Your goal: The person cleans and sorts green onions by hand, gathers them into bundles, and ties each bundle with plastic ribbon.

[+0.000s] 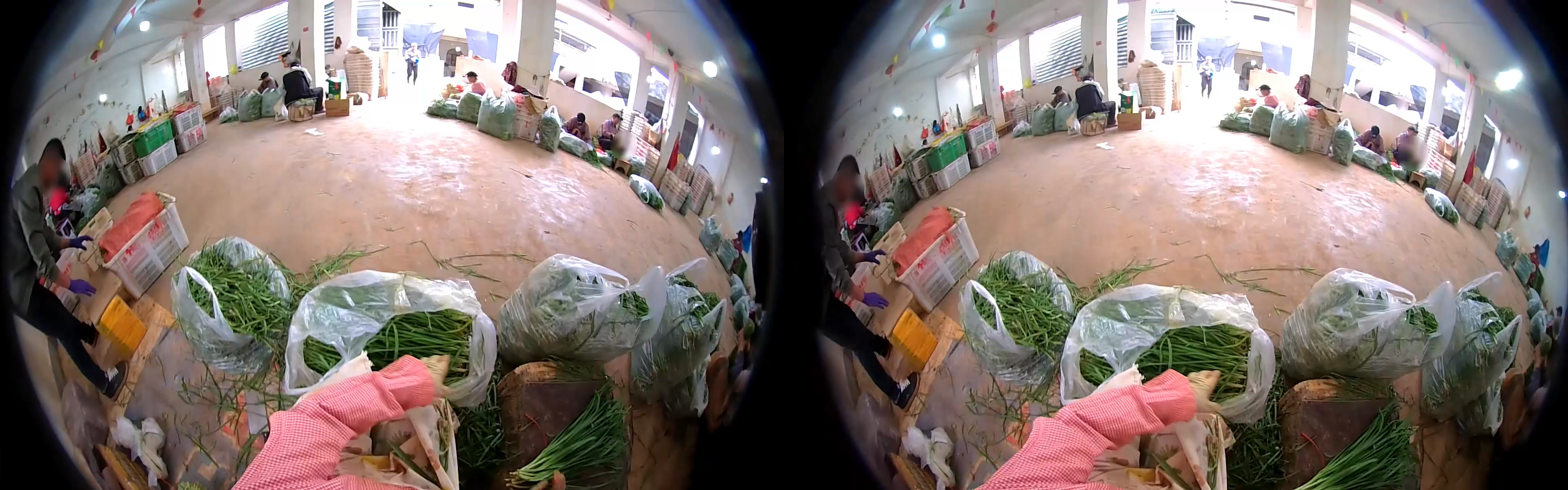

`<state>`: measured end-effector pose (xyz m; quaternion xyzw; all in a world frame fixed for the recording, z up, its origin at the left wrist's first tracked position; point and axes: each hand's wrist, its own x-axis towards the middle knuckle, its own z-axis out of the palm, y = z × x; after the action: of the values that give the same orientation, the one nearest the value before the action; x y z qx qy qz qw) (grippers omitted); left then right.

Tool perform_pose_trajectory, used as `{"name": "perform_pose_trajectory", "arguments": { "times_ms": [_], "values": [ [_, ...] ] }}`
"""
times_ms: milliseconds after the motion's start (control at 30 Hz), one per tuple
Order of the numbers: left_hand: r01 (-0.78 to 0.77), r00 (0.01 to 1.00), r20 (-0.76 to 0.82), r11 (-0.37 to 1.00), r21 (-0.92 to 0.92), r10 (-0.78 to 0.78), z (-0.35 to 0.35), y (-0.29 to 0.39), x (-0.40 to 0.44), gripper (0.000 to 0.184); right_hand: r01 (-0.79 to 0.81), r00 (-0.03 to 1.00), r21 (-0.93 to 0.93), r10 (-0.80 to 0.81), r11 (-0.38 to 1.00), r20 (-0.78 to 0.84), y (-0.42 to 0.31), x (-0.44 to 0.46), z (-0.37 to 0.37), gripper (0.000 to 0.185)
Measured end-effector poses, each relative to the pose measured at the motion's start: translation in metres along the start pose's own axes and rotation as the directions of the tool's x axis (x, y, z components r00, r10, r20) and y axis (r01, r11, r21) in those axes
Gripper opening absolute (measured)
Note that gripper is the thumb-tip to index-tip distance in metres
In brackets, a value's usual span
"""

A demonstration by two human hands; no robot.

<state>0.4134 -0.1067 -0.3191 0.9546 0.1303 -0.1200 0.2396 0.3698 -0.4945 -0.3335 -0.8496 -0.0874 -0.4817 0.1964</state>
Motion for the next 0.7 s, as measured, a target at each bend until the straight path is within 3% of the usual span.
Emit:
{"name": "perform_pose_trajectory", "arguments": {
  "times_ms": [33,67,100,167,200,233,267,300,333,367,400,433,467,500,533,567,633,667,700],
  "values": [
    [0.037,0.999,-0.009,0.995,0.092,-0.036,-0.002,-0.02,0.002,0.083,0.019,0.999,0.13,-0.022,0.991,0.023,-0.011,-0.001,0.013,0.015],
    [0.101,0.988,0.103,0.989,0.113,-0.112,-0.005,-0.042,0.008,0.088,0.051,0.978,0.084,-0.067,0.995,0.196,-0.006,-0.016,0.037,0.017],
    [0.161,0.959,0.213,0.977,0.142,-0.189,-0.011,-0.062,0.014,0.092,-0.023,0.963,0.205,-0.034,0.979,0.269,-0.07,0.029,0.023,0.021],
    [0.277,0.832,0.451,0.946,0.168,-0.324,-0.041,-0.088,0.021,0.091,-0.017,0.94,0.438,-0.135,0.899,0.312,-0.104,0.04,0.056,0.025],
    [0.297,0.83,0.421,0.928,0.223,-0.367,-0.054,-0.093,0.013,0.087,-0.112,0.909,0.452,-0.092,0.885,0.406,-0.128,0.038,0.071,0.028],
    [0.366,0.865,0.269,0.899,0.24,-0.424,-0.059,-0.097,0.0,0.084,-0.228,0.906,0.654,-0.089,0.721,0.414,-0.137,0.026,0.1,0.038],
    [0.437,0.876,0.11,0.869,0.234,-0.47,-0.064,-0.102,-0.012,0.08,-0.14,0.92,0.642,-0.141,0.754,0.365,-0.149,0.028,0.129,0.026],
    [0.529,0.847,-0.154,0.832,0.166,-0.508,-0.051,-0.11,-0.022,0.076,-0.128,0.888,0.663,-0.212,0.738,0.408,-0.168,0.026,0.147,0.033],
    [0.572,0.82,-0.183,0.791,0.218,-0.542,-0.053,-0.113,-0.02,0.07,-0.053,0.824,0.717,-0.375,0.695,0.424,-0.182,0.029,0.162,0.038],
    [0.544,0.826,-0.314,0.809,0.224,-0.468,-0.049,-0.122,-0.022,0.069,-0.001,0.734,0.777,-0.527,0.63,0.428,-0.198,0.032,0.177,0.043],
    [0.492,0.837,-0.365,0.852,0.178,-0.407,-0.049,-0.133,-0.019,0.066,0.111,0.661,0.745,-0.608,0.658,0.439,-0.211,0.031,0.181,0.042],
    [0.444,0.881,-0.235,0.889,0.111,-0.41,-0.077,-0.121,-0.024,0.062,0.215,0.518,0.753,-0.726,0.622,0.452,-0.207,0.017,0.201,0.047],
    [0.369,0.919,-0.169,0.928,0.058,-0.355,-0.064,-0.157,0.003,0.059,0.327,-0.008,0.626,-0.66,0.708,0.751,-0.204,0.006,0.219,0.044],
    [0.252,0.933,-0.227,0.957,-0.143,-0.279,-0.055,-0.174,0.01,0.059,0.314,-0.016,0.603,-0.631,0.733,0.776,-0.192,-0.015,0.236,0.044],
    [0.383,0.921,0.013,0.9,-0.209,-0.389,-0.102,-0.128,-0.003,0.061,0.272,-0.355,0.528,-0.427,0.804,0.832,-0.179,-0.037,0.25,0.042],
    [0.42,0.906,0.034,0.882,-0.214,-0.423,-0.109,-0.123,0.001,0.06,0.263,-0.642,0.44,-0.185,0.859,0.744,-0.174,-0.042,0.254,0.04],
    [0.294,0.954,0.006,0.932,-0.211,-0.3,-0.116,-0.106,0.007,0.06,0.159,-0.597,0.383,-0.22,0.91,0.772,-0.168,-0.03,0.25,0.038],
    [0.213,0.973,-0.044,0.959,-0.189,-0.225,-0.107,-0.1,0.016,0.06,0.054,-0.551,0.35,-0.264,0.935,0.792,-0.171,-0.017,0.244,0.036],
    [0.132,0.985,-0.091,0.978,-0.159,-0.148,-0.091,-0.095,0.026,0.06,0.047,-0.46,0.349,-0.29,0.936,0.839,-0.18,-0.003,0.244,0.036]
  ]
}}
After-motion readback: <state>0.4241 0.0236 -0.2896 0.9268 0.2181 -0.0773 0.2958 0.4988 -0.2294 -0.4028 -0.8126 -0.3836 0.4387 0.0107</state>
